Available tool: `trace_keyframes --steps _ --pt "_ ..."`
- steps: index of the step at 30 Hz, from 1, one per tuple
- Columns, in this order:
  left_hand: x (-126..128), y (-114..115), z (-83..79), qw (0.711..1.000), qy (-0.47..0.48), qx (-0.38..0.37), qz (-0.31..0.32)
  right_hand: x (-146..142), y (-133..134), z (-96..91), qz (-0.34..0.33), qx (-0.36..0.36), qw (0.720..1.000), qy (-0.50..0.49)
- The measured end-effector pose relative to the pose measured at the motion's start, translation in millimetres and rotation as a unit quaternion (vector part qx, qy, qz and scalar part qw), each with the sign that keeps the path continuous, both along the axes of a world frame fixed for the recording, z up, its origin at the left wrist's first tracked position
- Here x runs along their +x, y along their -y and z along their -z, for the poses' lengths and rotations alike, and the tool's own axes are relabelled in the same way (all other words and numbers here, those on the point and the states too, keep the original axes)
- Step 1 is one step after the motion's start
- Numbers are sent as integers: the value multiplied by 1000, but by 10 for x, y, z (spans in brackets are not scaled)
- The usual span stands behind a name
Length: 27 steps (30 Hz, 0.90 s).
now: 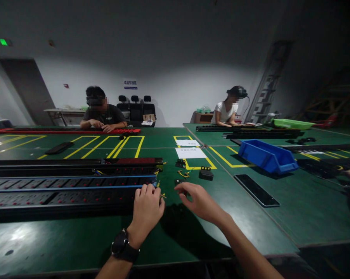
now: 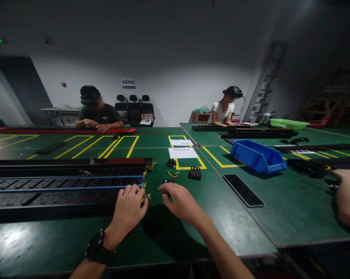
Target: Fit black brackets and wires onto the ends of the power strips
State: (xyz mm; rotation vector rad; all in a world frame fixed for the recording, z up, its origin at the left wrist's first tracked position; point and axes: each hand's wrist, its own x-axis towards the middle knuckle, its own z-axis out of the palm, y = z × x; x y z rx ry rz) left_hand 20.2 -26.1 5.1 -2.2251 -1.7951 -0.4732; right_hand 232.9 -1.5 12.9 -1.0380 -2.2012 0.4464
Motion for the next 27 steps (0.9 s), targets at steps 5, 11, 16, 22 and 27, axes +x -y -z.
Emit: trace_keyframes --steps 5,11,16,22,27 --pt "4 7 -5 999 30 -19 11 256 360 286 84 -59 995 -21" --pt "9 -6 10 997 65 -43 -5 316 480 637 164 -47 983 -68" --pt "-2 -33 59 996 65 -55 -7 278 514 608 207 -50 974 -71" --pt "-21 1 119 996 81 -26 -6 257 516 603 230 -51 970 -64" --pt "-8 29 214 995 98 5 3 262 475 686 206 15 978 -37"
